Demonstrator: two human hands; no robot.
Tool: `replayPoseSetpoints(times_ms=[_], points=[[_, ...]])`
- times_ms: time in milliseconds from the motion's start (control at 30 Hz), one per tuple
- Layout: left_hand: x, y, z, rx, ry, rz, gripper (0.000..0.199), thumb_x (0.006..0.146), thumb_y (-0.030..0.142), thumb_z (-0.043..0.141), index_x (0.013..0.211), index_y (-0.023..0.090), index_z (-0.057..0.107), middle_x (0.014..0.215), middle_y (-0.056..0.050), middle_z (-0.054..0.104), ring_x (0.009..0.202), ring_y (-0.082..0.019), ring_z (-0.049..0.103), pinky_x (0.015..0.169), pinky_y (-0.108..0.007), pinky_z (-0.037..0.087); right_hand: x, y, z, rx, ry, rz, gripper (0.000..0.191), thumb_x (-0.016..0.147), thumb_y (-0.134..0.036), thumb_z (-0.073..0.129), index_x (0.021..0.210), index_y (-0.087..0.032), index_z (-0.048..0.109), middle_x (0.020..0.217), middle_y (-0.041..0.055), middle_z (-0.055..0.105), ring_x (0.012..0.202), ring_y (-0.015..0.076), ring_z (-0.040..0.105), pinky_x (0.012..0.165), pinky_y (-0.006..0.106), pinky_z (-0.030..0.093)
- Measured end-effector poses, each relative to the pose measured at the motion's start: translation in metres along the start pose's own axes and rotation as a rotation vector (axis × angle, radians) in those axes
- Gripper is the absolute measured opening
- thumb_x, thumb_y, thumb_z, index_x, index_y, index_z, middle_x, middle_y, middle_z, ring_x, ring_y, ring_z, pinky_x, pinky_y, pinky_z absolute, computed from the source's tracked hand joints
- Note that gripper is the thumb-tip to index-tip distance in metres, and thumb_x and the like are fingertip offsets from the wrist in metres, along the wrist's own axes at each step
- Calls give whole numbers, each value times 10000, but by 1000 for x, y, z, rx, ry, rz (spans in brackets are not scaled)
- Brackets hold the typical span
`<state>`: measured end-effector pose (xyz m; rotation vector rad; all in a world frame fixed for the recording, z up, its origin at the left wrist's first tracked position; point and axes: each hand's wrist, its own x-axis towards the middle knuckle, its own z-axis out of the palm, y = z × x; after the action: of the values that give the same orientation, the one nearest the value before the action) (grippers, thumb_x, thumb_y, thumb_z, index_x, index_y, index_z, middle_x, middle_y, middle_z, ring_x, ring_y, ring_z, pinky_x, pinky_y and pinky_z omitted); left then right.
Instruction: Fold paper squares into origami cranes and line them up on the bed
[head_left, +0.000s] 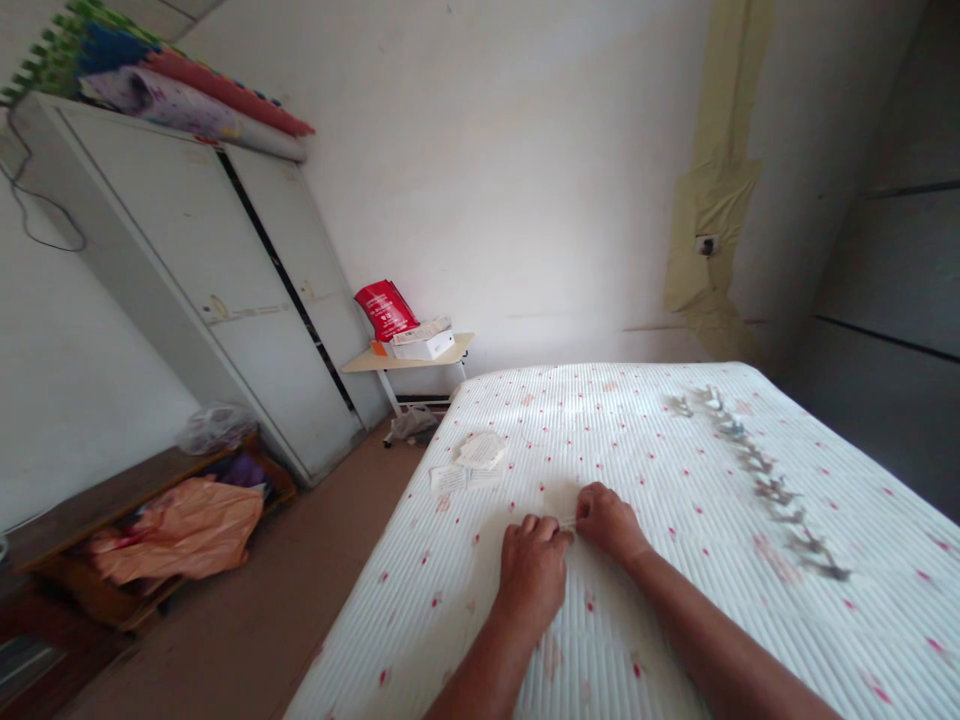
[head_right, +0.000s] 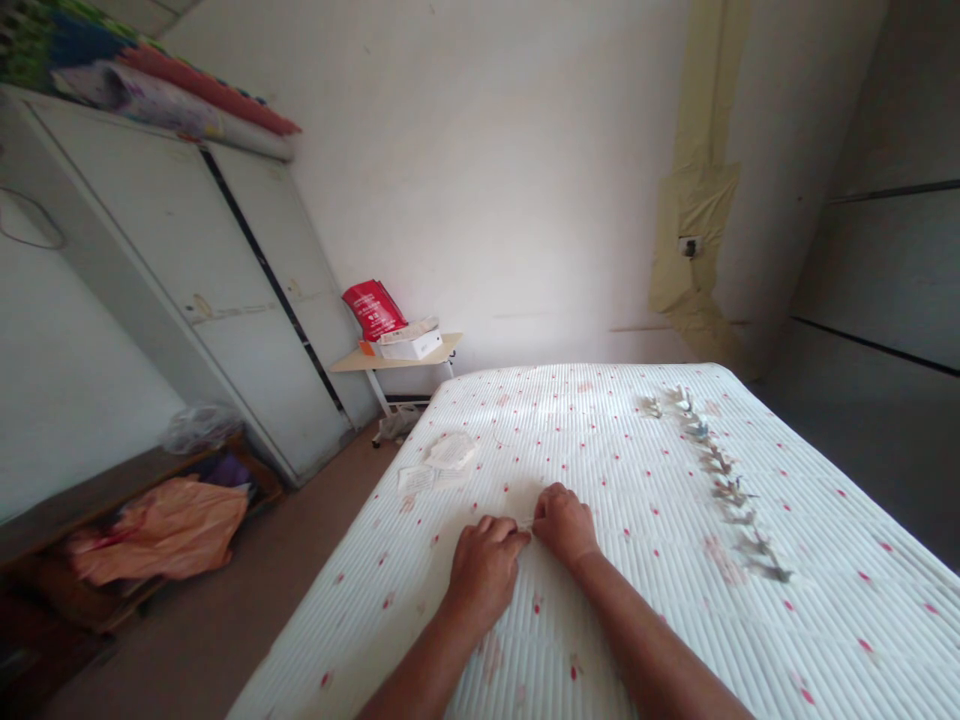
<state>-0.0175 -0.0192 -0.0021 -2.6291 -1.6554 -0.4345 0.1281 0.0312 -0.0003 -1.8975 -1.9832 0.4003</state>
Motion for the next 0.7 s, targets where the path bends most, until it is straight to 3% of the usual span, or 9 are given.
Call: replayPoseSetpoints(times_ms=[433,567,700], points=[[-1,0,-6,-23,-38,0,278,846,196,444,1041,294,615,972,-36,587,934,-187,465,758,-322,347,8,17,-2,215,-63,-32,176,585,-32,505,629,-157,621,833,32,613,737,122,563,637,191,389],[-1,0,-6,-39,-28,-4,269,832,182,461,1017,288,625,964,-33,593,929,-189,469,753,-326,349,8,17,-6,260,-91,-22,116,600,-79,535,625,-163,611,780,20,608,718,123,568,626,186,401],[-1,1,-4,-55,2,0,267,831,173,462,1007,290,625,949,-25,601,925,-191,475,750,-329,348,5,13,-2,200,-41,5,58,604,-147,587,644,-174,619,839,27,612,733,132,569,647,207,407]])
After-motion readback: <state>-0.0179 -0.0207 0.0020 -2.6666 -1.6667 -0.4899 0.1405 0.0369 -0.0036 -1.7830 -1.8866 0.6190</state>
